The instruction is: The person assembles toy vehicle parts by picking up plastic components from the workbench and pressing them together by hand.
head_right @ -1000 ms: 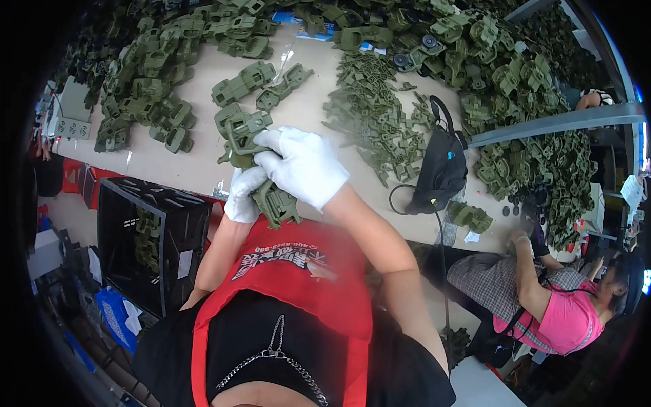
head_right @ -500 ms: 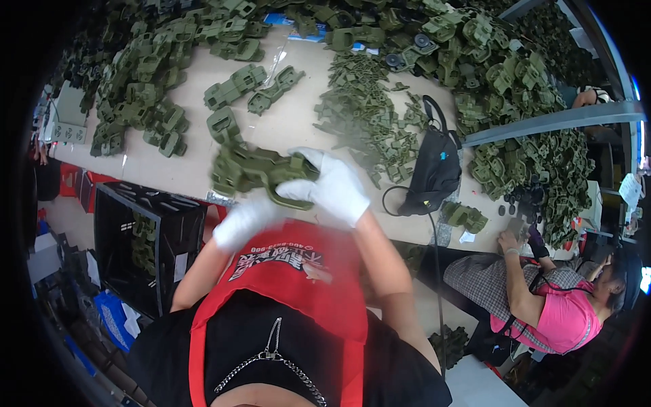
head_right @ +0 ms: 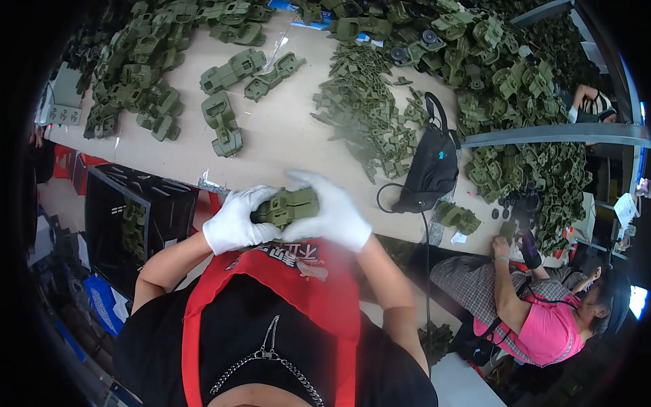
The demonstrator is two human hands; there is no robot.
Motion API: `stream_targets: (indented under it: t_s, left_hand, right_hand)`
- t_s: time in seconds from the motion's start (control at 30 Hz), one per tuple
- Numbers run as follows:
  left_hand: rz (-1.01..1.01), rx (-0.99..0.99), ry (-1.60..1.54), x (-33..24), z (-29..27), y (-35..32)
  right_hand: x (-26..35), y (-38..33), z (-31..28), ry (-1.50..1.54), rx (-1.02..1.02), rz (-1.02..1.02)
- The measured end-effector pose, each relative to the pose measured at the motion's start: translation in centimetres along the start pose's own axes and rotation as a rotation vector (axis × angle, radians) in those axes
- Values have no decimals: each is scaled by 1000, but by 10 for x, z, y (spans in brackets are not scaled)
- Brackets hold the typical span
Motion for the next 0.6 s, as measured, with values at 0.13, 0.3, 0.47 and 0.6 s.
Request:
stream_targets:
  t_s: [0.13,0.3,0.47,0.6]
  left_hand:
    - [54,-206,33,-4,-15,-8]
    - [91,-273,142,-20,-26,-3]
    - [-83,-147,-228,10,-9,9]
    - [-99,-87,-362,18,-3,18]
  right_hand:
    - [-22,-11,-3,460,-9,-47]
    - [-4,-8,-3,95,-22,-205]
    - [-14,-3,-3,179,-225,-45]
    - [-28,3,-7,253,-243,7]
Point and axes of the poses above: each hand's wrist, its own y-axis towards the middle knuckle, its own z-axis out of the palm, x = y × z, the point moved 10 cm from there along y, towards the middle knuckle, and after that the axes turned 12 degrees about y, right-handed, at the moved point
